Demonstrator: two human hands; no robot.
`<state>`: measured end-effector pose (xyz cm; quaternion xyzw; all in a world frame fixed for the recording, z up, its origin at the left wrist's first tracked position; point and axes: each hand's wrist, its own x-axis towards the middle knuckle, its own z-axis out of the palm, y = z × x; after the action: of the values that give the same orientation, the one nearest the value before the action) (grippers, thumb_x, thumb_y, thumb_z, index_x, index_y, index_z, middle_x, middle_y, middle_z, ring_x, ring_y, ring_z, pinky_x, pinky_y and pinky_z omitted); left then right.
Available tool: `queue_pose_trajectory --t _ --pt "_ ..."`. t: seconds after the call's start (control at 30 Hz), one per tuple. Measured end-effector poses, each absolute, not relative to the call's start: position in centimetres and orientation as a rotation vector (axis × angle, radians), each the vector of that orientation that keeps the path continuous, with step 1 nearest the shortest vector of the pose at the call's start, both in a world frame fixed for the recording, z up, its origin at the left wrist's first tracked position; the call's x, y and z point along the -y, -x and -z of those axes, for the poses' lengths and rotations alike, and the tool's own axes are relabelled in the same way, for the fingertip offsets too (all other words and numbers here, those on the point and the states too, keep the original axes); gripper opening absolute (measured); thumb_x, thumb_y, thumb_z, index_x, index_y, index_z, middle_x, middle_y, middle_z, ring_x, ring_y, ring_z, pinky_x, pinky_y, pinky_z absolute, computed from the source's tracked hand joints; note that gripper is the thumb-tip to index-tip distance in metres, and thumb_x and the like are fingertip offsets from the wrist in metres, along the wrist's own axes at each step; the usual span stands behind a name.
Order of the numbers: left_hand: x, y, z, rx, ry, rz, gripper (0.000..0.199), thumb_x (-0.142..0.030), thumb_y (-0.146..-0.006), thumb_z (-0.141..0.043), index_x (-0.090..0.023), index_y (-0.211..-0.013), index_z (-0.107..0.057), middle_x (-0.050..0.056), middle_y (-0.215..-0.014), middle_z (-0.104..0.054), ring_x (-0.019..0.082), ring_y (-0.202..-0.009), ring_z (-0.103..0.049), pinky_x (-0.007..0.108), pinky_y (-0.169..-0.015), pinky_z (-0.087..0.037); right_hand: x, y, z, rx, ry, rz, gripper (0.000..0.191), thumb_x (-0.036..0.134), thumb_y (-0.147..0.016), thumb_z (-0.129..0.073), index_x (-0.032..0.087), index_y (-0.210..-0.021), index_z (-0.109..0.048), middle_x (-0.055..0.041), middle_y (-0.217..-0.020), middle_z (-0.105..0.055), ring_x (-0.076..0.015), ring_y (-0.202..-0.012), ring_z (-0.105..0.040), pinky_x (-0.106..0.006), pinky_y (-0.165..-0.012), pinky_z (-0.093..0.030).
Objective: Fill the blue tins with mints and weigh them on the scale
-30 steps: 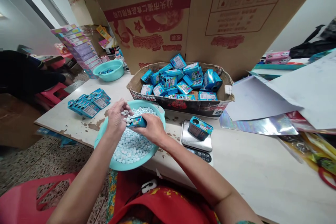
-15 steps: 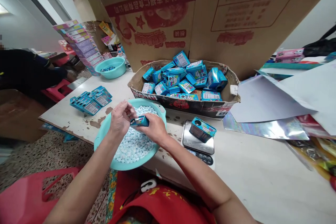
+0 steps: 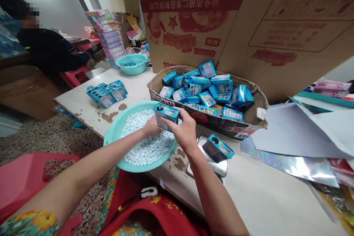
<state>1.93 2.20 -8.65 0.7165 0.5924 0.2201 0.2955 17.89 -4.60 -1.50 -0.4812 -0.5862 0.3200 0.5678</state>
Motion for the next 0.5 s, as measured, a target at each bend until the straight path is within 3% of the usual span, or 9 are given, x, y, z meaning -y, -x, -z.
queue_pose_trajectory --t 0.13,0.23,0.33,0.43,0.5 --pt "0.0 -0.2 8.8 -1.542 -1.827 -0.599 0.020 -0.034 -0.055 -0.075 -0.026 -0.072 -0.068 0.004 -0.077 -0.068 0.028 -0.083 -0.062 0.031 -0.072 -0.045 4.2 -17.4 3.1 1.393 1.190 -0.775 0.039 0.036 -0.068 -0.077 0.018 -0.102 -0.068 -0.0049 -0.096 -0.071 -0.0224 -0.087 -0.065 -0.035 -0.082 -0.050" --pt "1.5 2.5 8.3 -1.554 -1.750 -0.626 0.015 -0.031 -0.054 -0.074 -0.024 -0.060 -0.062 0.001 -0.058 -0.059 0.022 -0.065 -0.059 0.027 -0.059 -0.041 4.4 -17.3 4.0 1.416 1.219 -0.788 0.037 0.035 -0.069 -0.077 0.018 -0.100 -0.068 -0.0047 -0.094 -0.071 -0.0220 -0.085 -0.064 -0.034 -0.081 -0.049" --pt "2.4 4.1 6.5 -1.589 -1.594 -0.699 0.020 -0.040 -0.066 -0.066 -0.022 -0.066 -0.060 0.000 -0.055 -0.053 0.016 -0.050 -0.051 0.023 -0.045 -0.033 4.6 -17.0 4.5 1.463 1.228 -0.773 0.036 0.034 -0.068 -0.077 0.019 -0.100 -0.068 -0.0042 -0.095 -0.070 -0.0220 -0.087 -0.064 -0.034 -0.082 -0.048" --pt "3.0 3.7 3.9 -1.425 -1.157 -1.014 0.028 -0.047 -0.071 -0.063 -0.021 -0.076 -0.056 -0.002 -0.058 -0.052 0.011 -0.041 -0.044 0.019 -0.036 -0.023 4.7 -16.2 5.0 1.568 1.226 -0.751 0.034 0.031 -0.070 -0.075 0.020 -0.101 -0.067 -0.0043 -0.098 -0.069 -0.0225 -0.090 -0.063 -0.034 -0.083 -0.047" --pt "3.0 2.7 2.4 -1.208 -0.889 -1.292 0.030 -0.045 -0.069 -0.068 -0.021 -0.079 -0.052 -0.003 -0.060 -0.053 0.009 -0.042 -0.045 0.018 -0.035 -0.027 5.0 -15.3 5.3 1.682 1.224 -0.698 0.031 0.028 -0.071 -0.073 0.020 -0.100 -0.066 -0.0049 -0.100 -0.068 -0.0234 -0.093 -0.062 -0.035 -0.083 -0.047"
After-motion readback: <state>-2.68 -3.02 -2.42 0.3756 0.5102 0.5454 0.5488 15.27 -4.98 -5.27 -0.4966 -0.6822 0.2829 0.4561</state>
